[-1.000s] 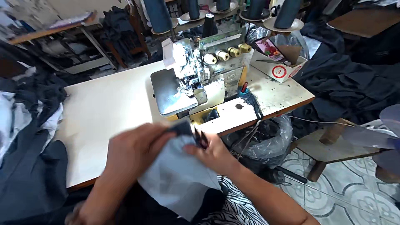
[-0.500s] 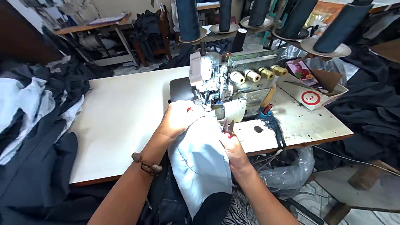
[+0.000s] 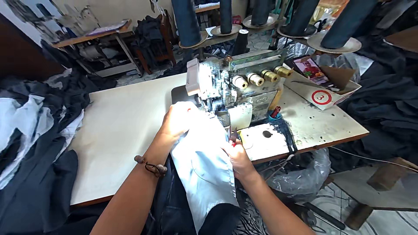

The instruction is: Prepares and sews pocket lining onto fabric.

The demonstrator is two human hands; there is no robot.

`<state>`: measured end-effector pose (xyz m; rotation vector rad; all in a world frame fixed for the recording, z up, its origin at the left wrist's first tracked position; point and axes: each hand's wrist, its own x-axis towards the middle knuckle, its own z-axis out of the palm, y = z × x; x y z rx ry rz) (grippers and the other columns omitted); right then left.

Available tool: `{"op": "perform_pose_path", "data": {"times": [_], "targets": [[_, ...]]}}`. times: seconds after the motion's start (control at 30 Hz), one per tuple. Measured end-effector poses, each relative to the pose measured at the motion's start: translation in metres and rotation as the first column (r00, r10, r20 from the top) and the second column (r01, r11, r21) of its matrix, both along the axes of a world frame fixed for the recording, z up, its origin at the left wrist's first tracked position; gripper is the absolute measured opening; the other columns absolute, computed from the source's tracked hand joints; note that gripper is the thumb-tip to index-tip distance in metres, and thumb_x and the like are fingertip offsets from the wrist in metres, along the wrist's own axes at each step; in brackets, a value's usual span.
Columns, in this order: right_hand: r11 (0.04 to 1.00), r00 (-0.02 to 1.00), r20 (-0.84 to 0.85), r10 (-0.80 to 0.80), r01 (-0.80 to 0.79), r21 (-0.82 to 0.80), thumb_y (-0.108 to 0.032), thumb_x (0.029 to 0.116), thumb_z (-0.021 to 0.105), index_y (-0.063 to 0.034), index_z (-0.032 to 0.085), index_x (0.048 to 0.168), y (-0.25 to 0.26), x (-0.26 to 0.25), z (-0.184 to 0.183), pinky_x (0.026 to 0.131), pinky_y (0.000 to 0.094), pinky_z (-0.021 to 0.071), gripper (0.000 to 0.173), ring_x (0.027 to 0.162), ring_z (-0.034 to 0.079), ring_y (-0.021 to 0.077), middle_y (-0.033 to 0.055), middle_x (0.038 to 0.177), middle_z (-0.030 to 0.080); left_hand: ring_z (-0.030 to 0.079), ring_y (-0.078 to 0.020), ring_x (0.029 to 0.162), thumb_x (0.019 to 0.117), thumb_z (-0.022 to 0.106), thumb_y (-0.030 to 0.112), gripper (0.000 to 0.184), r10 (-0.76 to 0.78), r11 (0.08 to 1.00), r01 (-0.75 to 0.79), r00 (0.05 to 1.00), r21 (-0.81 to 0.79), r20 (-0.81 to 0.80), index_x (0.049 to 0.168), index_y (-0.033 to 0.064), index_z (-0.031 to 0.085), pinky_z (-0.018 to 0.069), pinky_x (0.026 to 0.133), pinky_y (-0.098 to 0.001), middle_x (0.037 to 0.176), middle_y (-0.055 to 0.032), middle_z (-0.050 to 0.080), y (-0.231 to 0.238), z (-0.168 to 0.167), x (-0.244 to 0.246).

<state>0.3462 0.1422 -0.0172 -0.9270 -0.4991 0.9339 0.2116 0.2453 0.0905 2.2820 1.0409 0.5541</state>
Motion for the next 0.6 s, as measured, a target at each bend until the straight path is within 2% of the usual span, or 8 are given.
{"op": "perform_pose_path", "data": {"times": [0.13, 0.2, 0.27, 0.37, 0.43, 0.5, 0.57, 0.6], "targets": [[1.0, 1.0, 0.027, -0.012, 0.012, -0.002, 0.008, 0.0982, 0.044, -0.0054, 0.059, 0.09, 0.004, -0.002, -0.008, 0.067, 0.0187, 0.0548, 0.022, 0.068, 0.062, 0.0011, -0.0034, 0.073, 0.062, 0.065, -0.0312, 0.082, 0.1031, 0.057, 0.005, 0.011, 0.021, 0.986, -0.006, 0.996, 0.165, -0.087, 0.098, -0.0003, 0.066, 0.053, 0.074, -0.0472, 0.095, -0.0204, 0.066, -0.008, 0.019, 0.013], [0.999, 0.995, 0.098, -0.033, 0.032, 0.014, 0.008, 0.0981, 0.044, -0.0066, 0.06, 0.086, 0.005, -0.005, -0.012, 0.068, 0.0171, 0.053, 0.025, 0.068, 0.06, -0.001, -0.0055, 0.071, 0.061, 0.066, -0.0347, 0.093, 0.1024, 0.055, -0.001, 0.014, -0.04, 0.97, 0.053, 0.997, 0.237, -0.063, 0.101, -0.0057, 0.068, 0.0523, 0.086, -0.0486, 0.104, -0.0245, 0.068, -0.004, 0.026, 0.024], [0.999, 0.987, 0.156, -0.032, 0.034, -0.009, 0.006, 0.0985, 0.047, -0.0058, 0.062, 0.086, -0.001, -0.008, -0.009, 0.068, 0.0161, 0.0514, 0.023, 0.067, 0.058, -0.0024, -0.0064, 0.071, 0.059, 0.067, -0.0352, 0.095, 0.0994, 0.056, -0.004, 0.014, -0.131, 0.937, 0.138, 0.99, 0.321, -0.044, 0.107, -0.0053, 0.068, 0.0536, 0.088, -0.0479, 0.108, -0.024, 0.067, 0.012, 0.017, 0.012], [0.999, 0.988, 0.152, 0.039, -0.034, -0.037, 0.002, 0.0978, 0.052, -0.0051, 0.064, 0.09, -0.019, -0.007, -0.013, 0.067, 0.0164, 0.0524, 0.016, 0.068, 0.059, -0.002, -0.0055, 0.073, 0.062, 0.063, -0.0378, 0.101, 0.0881, 0.076, 0.009, 0.059, -0.109, 0.98, 0.127, 0.987, 0.152, -0.119, 0.138, -0.0027, 0.047, 0.0528, 0.086, -0.0566, 0.12, -0.0257, 0.06, 0.047, -0.013, -0.031], [0.996, 0.987, 0.131, 0.09, -0.085, -0.039, 0.001, 0.0989, 0.054, -0.004, 0.065, 0.096, -0.027, -0.005, -0.018, 0.071, 0.0172, 0.0544, 0.012, 0.072, 0.062, -0.0014, -0.0044, 0.078, 0.065, 0.066, -0.0367, 0.102, 0.0816, 0.083, 0.015, 0.075, -0.06, 0.998, 0.053, 0.955, -0.034, -0.291, 0.144, 0.0015, 0.044, 0.0531, 0.088, -0.061, 0.116, -0.0241, 0.065, 0.046, -0.021, -0.066], [0.991, 0.981, 0.152, 0.122, -0.112, -0.075, -0.002, 0.1005, 0.055, -0.0044, 0.064, 0.095, -0.027, -0.004, -0.018, 0.071, 0.0198, 0.0546, 0.011, 0.072, 0.062, 0.001, -0.0029, 0.078, 0.064, 0.068, -0.0402, 0.093, 0.0891, 0.078, 0.01, 0.04, 0.001, 1.0, 0.007, 0.92, 0.018, -0.392, 0.125, -0.0027, 0.064, 0.0507, 0.083, -0.0659, 0.099, -0.0251, 0.069, 0.048, -0.014, -0.085], [0.983, 0.977, 0.151, 0.153, -0.135, -0.126, -0.007, 0.1023, 0.057, -0.0052, 0.064, 0.094, -0.027, -0.008, -0.015, 0.067, 0.0232, 0.0547, 0.011, 0.068, 0.062, 0.0048, -0.0004, 0.075, 0.063, 0.066, -0.0533, 0.089, 0.092, 0.073, 0.008, 0.02, 0.126, 0.938, 0.012, 0.919, 0.346, -0.374, 0.111, -0.0004, 0.071, 0.0458, 0.072, -0.0777, 0.095, -0.0297, 0.069, 0.057, 0.006, -0.092], [0.978, 0.976, 0.131, 0.172, -0.153, -0.145, -0.009, 0.1032, 0.057, -0.0054, 0.064, 0.095, -0.028, -0.011, -0.013, 0.064, 0.0242, 0.0536, 0.011, 0.066, 0.06, 0.0063, 0.0008, 0.074, 0.061, 0.063, -0.0591, 0.095, 0.0926, 0.07, 0.006, 0.022, 0.162, 0.856, 0.041, 0.925, 0.516, -0.344, 0.114, -0.0006, 0.07, 0.0431, 0.075, -0.0809, 0.103, -0.0327, 0.067, 0.056, 0.02, -0.089]]}}
